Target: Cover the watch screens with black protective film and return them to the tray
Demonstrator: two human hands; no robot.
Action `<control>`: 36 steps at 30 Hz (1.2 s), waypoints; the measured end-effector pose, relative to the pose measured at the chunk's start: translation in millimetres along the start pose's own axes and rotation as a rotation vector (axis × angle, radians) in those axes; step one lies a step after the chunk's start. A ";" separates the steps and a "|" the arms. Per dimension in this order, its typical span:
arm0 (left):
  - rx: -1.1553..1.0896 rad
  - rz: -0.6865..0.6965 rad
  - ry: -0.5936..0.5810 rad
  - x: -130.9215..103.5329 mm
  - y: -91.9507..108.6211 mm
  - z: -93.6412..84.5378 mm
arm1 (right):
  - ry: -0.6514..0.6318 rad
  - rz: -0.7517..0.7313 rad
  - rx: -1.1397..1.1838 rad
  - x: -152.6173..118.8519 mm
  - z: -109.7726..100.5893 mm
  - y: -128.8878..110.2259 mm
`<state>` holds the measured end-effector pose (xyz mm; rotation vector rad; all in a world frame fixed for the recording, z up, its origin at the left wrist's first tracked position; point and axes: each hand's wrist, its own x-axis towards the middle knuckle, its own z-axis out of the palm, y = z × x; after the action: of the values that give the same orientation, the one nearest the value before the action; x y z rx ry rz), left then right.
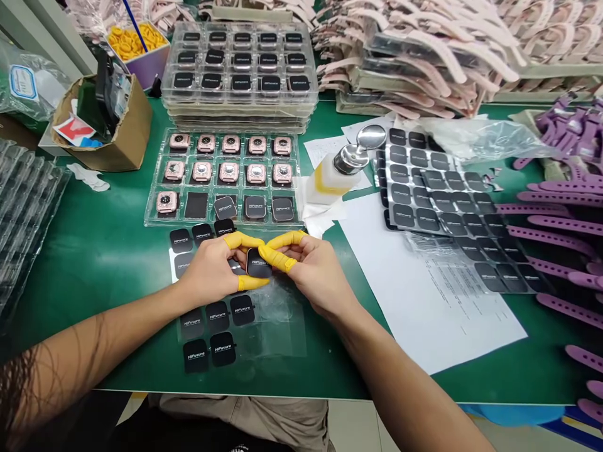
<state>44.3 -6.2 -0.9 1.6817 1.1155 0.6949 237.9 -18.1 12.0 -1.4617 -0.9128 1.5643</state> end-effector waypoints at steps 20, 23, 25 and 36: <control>-0.555 -0.140 0.163 10.6 5.1 -34.5 | -0.100 -0.917 -0.773 -22.1 12.8 32.6; 0.046 -0.005 0.224 23.4 5.1 -83.5 | -0.377 -1.049 -1.100 -25.6 21.2 36.9; 0.466 -0.024 0.232 31.1 3.0 -112.6 | -0.418 -1.073 -1.166 -24.6 20.9 38.2; 0.939 -0.084 0.210 41.0 -9.4 -121.0 | -0.431 -1.045 -1.159 -24.9 14.4 38.7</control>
<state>-43.0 81.1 33.4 2.3370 1.8252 0.2876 221.3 -57.0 -11.2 -0.8865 -2.5644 0.4634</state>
